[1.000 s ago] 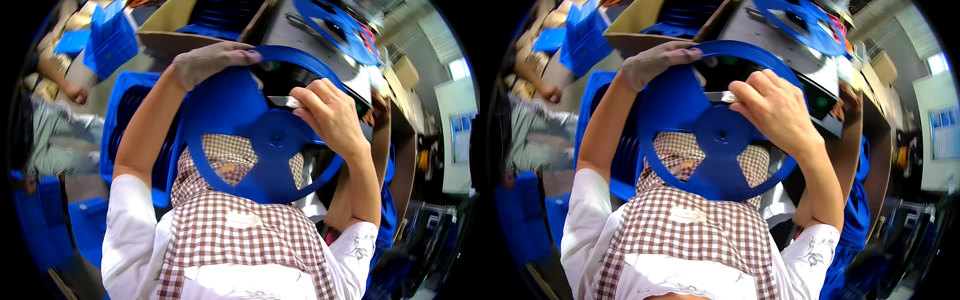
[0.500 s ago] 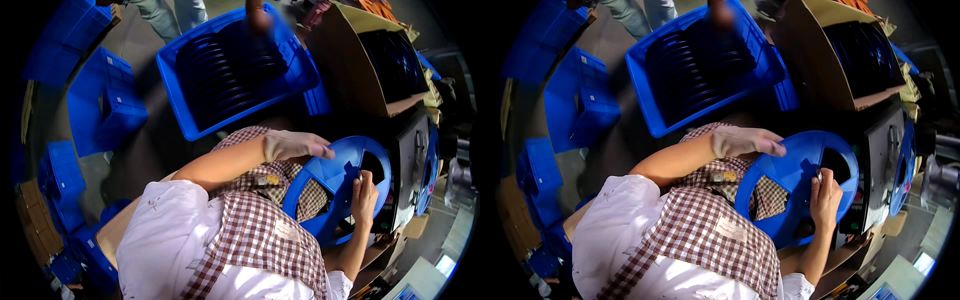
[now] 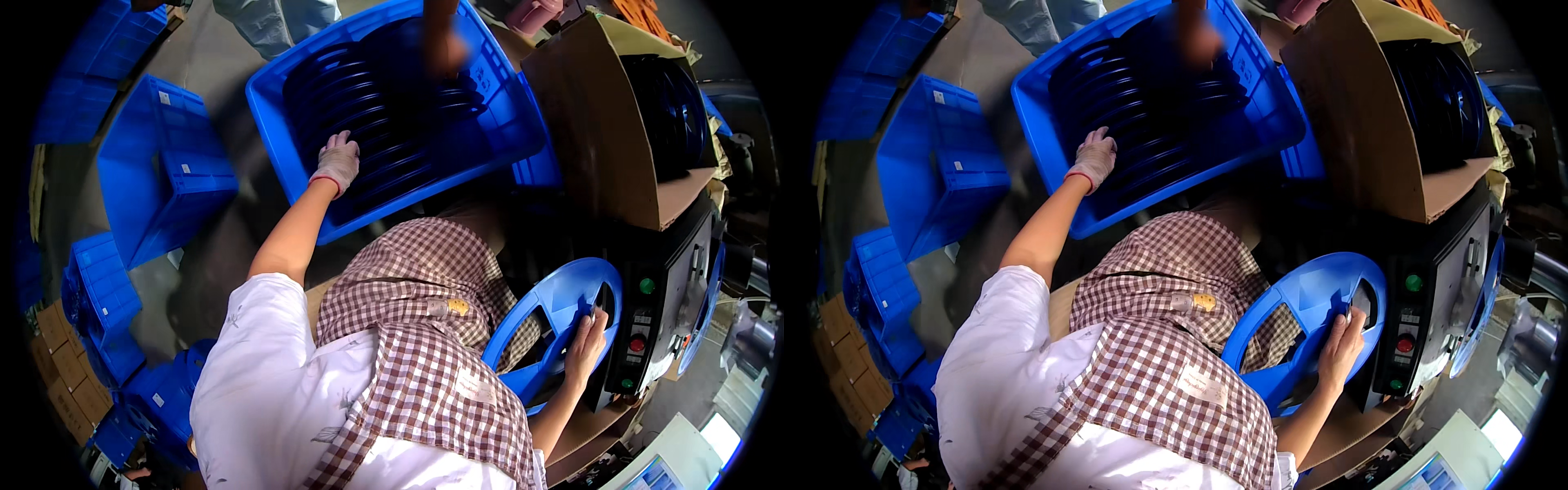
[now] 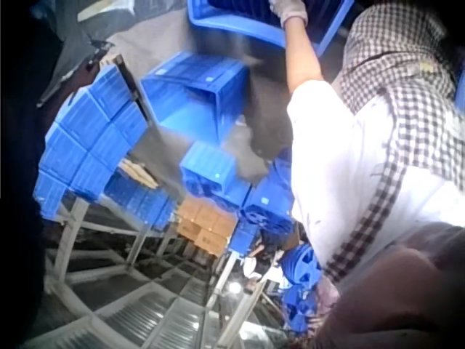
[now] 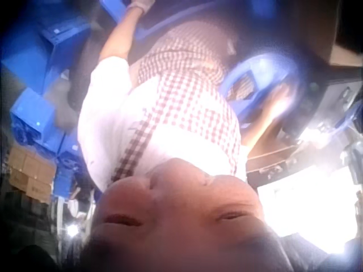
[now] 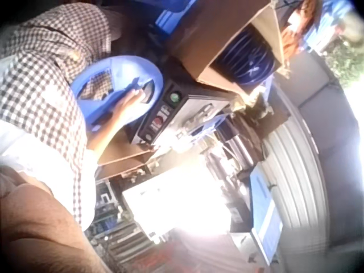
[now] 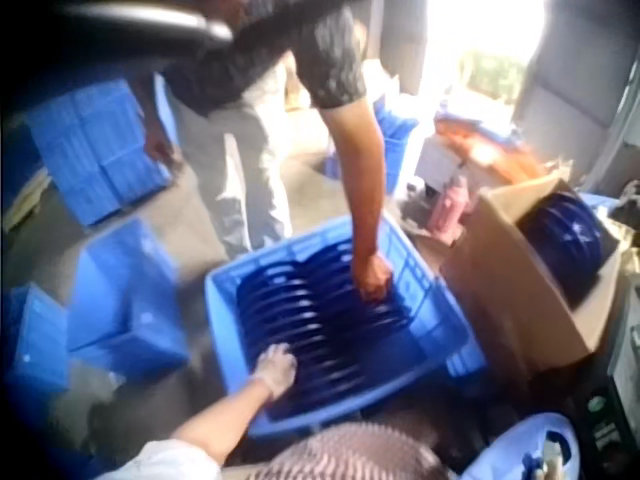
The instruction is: The person repeatedly picks up blue plastic spools, places them on a machine, presses a button, and then removes them. The person stacks the processed spools into a blue crate. Another person is visible in the background handling similar spools.
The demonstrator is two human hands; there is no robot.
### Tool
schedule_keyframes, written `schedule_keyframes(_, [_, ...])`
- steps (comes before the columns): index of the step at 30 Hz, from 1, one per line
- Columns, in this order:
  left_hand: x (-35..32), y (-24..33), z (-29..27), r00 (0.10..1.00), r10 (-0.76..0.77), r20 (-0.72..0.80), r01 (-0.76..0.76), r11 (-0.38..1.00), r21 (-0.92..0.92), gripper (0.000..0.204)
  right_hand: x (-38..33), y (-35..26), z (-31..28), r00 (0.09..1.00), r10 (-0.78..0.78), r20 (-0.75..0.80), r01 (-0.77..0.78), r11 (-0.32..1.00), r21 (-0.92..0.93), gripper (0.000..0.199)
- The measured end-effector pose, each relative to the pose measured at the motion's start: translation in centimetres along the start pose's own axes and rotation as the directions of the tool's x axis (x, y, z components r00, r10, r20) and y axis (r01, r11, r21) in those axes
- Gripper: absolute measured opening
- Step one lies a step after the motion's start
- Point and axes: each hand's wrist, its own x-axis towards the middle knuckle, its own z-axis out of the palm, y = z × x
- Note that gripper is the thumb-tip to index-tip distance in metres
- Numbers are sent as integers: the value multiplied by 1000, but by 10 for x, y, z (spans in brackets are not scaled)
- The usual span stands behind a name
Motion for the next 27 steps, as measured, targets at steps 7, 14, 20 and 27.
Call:
schedule_keyframes(7, [-13,7,-6,987,-143,77,146,988,-41,21,-4,8,-12,999,34,26,-33,999,-40,29])
schedule_keyframes(14, [-99,146,-89,926,369,85,-27,289,-957,43,22,-14,-19,998,-25,-50,25,1000,0,27])
schedule_keyframes(20, [-166,234,-143,614,788,49,391,-250,-886,65,62,-63,-17,984,-100,-145,103,995,12,27])
schedule_keyframes(27, [-159,216,-160,399,870,290,745,-123,-656,75,43,-79,19,986,-117,-121,126,989,76,29])
